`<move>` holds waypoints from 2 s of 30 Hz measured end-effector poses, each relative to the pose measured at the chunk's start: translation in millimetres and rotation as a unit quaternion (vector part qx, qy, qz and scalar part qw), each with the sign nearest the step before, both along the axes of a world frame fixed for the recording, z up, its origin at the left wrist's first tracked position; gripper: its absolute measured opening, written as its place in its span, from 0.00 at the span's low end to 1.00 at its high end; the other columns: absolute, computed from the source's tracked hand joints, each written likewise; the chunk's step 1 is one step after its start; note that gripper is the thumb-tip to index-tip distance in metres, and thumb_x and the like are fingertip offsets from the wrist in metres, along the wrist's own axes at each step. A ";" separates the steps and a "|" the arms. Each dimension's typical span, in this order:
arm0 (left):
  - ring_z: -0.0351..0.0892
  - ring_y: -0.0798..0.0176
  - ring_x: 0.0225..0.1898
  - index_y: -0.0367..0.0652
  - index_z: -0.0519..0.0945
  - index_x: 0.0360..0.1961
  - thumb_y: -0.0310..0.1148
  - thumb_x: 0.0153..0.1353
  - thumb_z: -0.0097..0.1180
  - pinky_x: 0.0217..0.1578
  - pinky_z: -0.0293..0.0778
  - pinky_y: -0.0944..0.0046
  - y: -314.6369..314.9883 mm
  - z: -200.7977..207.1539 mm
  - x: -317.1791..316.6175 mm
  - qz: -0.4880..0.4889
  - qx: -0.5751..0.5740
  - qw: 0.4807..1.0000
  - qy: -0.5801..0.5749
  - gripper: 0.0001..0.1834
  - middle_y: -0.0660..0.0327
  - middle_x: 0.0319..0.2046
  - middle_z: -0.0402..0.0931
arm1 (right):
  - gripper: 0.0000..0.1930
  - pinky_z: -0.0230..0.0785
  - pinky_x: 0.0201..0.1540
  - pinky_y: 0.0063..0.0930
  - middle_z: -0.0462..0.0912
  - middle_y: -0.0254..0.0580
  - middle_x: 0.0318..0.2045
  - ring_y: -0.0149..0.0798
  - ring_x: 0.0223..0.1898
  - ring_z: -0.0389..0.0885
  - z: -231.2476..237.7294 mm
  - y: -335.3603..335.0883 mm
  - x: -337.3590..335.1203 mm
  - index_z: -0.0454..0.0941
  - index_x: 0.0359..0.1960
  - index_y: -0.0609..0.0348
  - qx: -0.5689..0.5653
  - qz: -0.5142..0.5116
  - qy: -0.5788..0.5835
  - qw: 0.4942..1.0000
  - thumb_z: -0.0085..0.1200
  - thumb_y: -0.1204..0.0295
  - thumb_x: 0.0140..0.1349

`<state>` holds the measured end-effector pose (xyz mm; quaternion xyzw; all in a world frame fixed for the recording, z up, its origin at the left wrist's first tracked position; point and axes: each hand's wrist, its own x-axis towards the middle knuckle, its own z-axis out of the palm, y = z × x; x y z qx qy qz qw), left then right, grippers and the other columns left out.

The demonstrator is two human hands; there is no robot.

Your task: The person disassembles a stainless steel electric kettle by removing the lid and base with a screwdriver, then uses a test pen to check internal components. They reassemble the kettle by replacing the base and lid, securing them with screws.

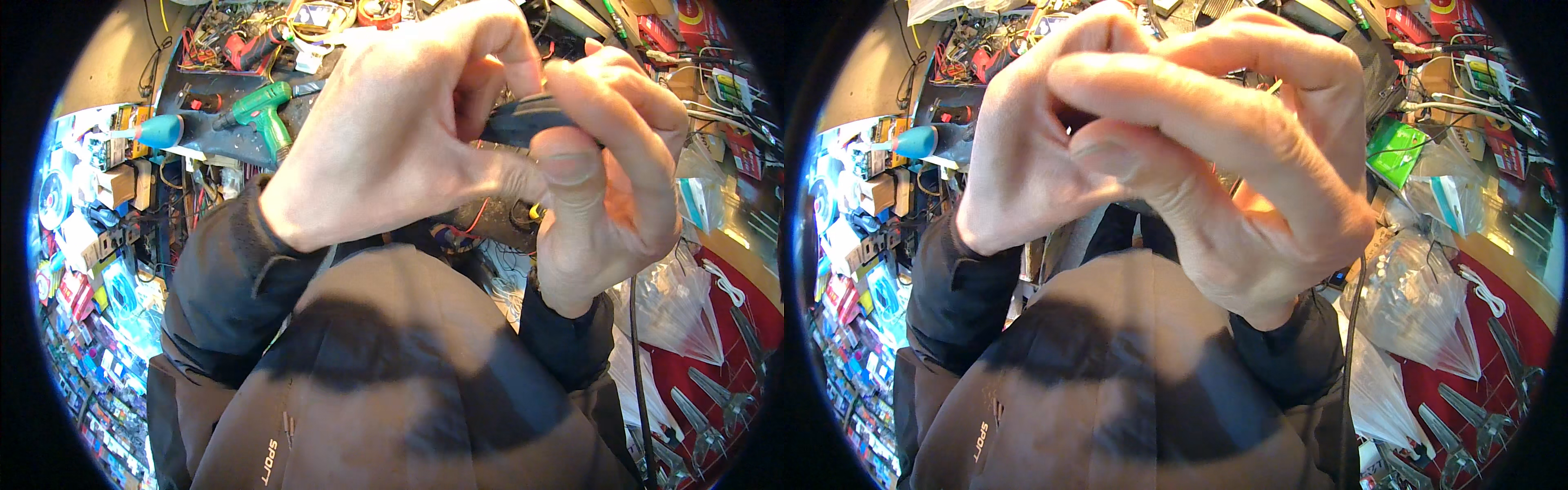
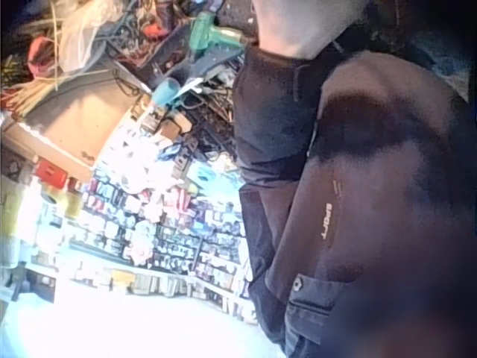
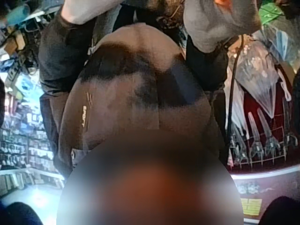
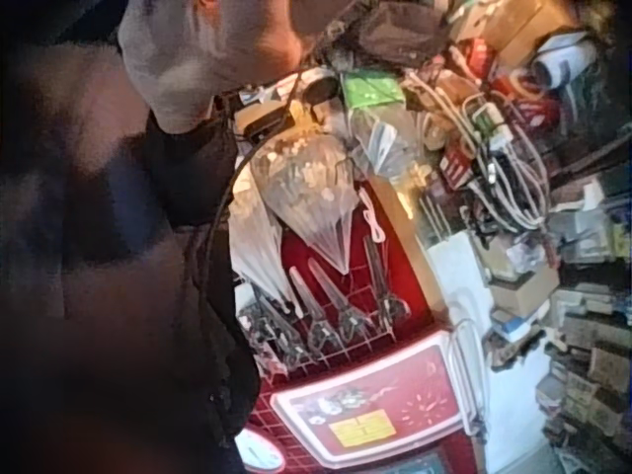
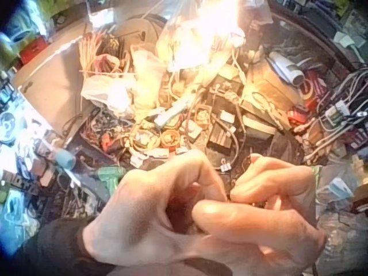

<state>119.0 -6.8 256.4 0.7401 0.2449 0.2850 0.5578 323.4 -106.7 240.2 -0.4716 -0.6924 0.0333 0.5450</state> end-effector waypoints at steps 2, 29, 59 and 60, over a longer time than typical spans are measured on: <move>0.74 0.75 0.36 0.37 0.88 0.57 0.36 0.60 0.90 0.37 0.70 0.69 3.4 2.2 -5.8 -0.053 -0.020 0.998 -0.004 0.28 0.71 0.36 0.80 | 0.22 0.76 0.75 0.48 0.88 0.62 0.65 0.55 0.70 0.84 -0.3 0.1 3.0 0.87 0.69 0.66 -0.014 0.023 0.034 0.999 0.65 0.62 0.83; 0.73 0.78 0.34 0.39 0.89 0.62 0.38 0.65 0.87 0.34 0.71 0.70 4.9 4.8 -17.0 -0.053 0.044 0.996 0.052 0.29 0.72 0.34 0.80 | 0.27 0.79 0.71 0.43 0.90 0.56 0.59 0.47 0.67 0.84 9.5 -3.4 -23.4 0.87 0.69 0.68 -0.066 0.010 0.176 0.982 0.73 0.61 0.77; 0.69 0.76 0.32 0.40 0.87 0.52 0.34 0.66 0.85 0.33 0.66 0.70 6.8 -8.2 -9.5 -0.007 0.103 0.994 0.022 0.20 0.72 0.33 0.74 | 0.32 0.78 0.74 0.53 0.86 0.66 0.65 0.58 0.66 0.87 1.8 9.7 7.0 0.81 0.74 0.69 -0.005 0.079 -0.015 0.997 0.63 0.52 0.83; 0.68 0.77 0.31 0.40 0.87 0.52 0.35 0.64 0.86 0.32 0.66 0.70 5.3 -10.5 -6.0 -0.013 0.067 0.998 0.003 0.22 0.72 0.32 0.74 | 0.33 0.78 0.75 0.55 0.87 0.64 0.64 0.58 0.66 0.87 4.3 8.1 7.1 0.83 0.72 0.68 -0.011 0.068 -0.018 0.997 0.65 0.50 0.81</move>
